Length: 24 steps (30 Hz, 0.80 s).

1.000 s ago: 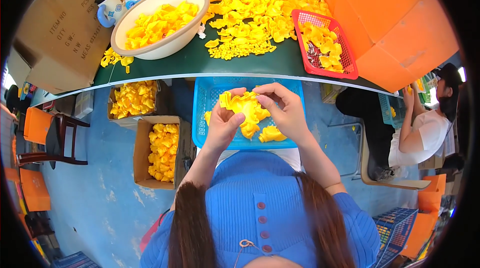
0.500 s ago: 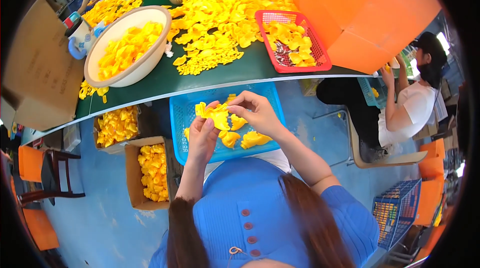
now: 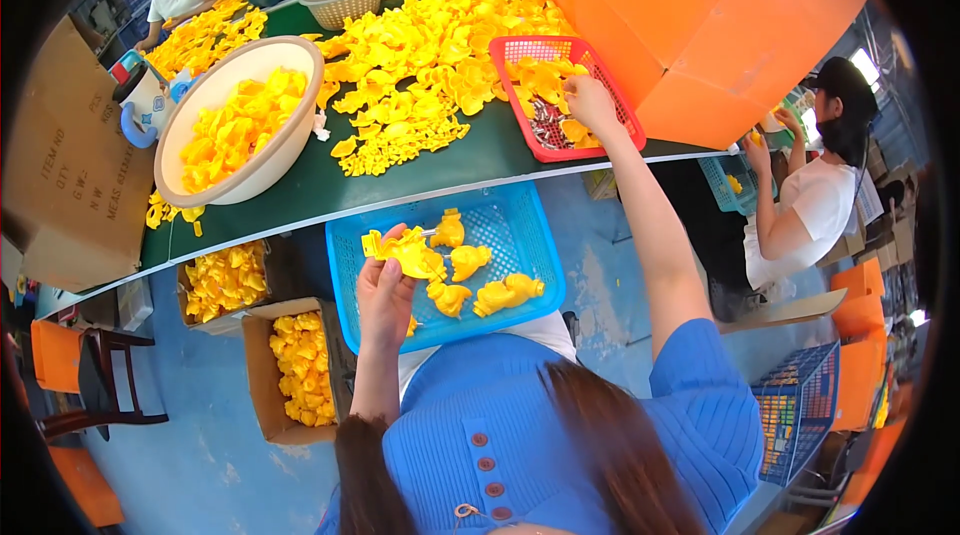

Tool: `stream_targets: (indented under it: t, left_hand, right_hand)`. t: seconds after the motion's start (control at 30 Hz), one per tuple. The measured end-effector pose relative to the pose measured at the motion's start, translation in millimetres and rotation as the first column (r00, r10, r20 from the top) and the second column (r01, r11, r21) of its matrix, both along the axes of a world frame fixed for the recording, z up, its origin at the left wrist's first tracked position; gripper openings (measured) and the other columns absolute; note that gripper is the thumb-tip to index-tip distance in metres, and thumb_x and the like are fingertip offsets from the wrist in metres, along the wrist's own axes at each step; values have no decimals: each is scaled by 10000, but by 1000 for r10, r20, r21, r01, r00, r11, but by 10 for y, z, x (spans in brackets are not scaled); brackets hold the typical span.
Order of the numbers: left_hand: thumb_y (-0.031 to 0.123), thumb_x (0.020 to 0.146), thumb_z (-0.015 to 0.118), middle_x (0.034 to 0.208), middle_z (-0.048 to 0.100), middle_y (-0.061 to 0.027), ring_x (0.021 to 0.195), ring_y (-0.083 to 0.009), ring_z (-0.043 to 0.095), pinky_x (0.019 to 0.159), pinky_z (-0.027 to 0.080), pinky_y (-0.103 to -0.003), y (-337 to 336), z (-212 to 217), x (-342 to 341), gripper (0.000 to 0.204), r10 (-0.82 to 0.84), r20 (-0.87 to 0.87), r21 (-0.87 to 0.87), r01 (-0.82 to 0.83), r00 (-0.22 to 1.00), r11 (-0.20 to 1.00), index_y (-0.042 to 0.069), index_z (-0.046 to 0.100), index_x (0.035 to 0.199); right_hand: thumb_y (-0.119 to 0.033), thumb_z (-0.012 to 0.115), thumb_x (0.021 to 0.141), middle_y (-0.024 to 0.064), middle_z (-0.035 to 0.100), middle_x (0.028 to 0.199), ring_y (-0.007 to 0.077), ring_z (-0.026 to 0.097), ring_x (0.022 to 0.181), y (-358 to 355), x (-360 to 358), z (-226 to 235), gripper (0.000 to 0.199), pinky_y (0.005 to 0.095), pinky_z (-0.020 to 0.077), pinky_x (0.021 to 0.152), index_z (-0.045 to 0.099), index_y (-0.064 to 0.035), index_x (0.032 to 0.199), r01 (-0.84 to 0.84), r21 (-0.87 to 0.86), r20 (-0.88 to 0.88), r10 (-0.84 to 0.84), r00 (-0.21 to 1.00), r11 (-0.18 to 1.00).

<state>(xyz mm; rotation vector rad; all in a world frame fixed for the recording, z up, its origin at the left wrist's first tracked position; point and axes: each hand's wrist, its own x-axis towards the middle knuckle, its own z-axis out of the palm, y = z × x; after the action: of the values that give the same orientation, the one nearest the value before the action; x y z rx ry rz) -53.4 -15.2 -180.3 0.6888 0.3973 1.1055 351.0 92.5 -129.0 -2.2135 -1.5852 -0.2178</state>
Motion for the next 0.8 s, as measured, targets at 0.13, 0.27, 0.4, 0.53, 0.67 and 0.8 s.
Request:
stream_targets:
  t: [0.13,0.27,0.4,0.53,0.67,0.8]
  left_hand:
    - [195,920,500,1188,537,-128,1043,-186,576,911,469,-308,19,-16,3,464,48,-33,12,-48,998,999,-35,365,1300]
    - [195,919,499,1200,530,-128,1064,-188,564,920,459,-312,6,-20,13,463,29,-28,14,-29,999,999,-32,367,1300]
    - [180,889,547,1241,488,-118,1110,-197,518,944,425,-341,-10,4,12,475,-30,-20,0,30,999,1000,-18,387,1291]
    - [214,875,566,1217,502,-122,1116,-207,516,964,403,-343,-58,62,17,519,-78,52,58,75,996,995,-23,380,1297]
    - [262,873,571,1243,493,-138,1136,-207,515,985,396,-346,-108,132,43,566,-148,7,85,147,989,985,-35,355,1303]
    - [276,871,575,1235,496,-132,1139,-214,513,977,401,-353,-178,171,78,563,-170,-25,97,171,985,980,-27,364,1296]
  right_hand:
    - [-167,635,730,151,638,936,289,609,918,177,187,-144,259,397,480,780,640,-48,960,143,-220,82,-128,988,965]
    - [-173,618,742,153,635,923,279,615,897,241,282,-217,246,381,483,764,641,-53,955,133,-145,25,-130,991,981]
    - [-140,633,765,133,638,810,240,628,779,178,192,-23,171,327,489,711,641,-33,897,-7,388,-264,119,957,922]
    - [-34,555,835,43,611,800,108,585,750,-227,-502,326,131,236,471,669,614,-13,950,-150,594,-547,534,645,790]
    - [-20,544,849,41,610,887,99,580,761,-846,-1496,488,148,229,469,667,611,-21,981,-409,487,-644,634,428,772]
    - [13,579,820,44,628,841,103,588,789,-1212,-2170,503,166,229,469,697,634,-22,973,-535,536,-493,757,429,652]
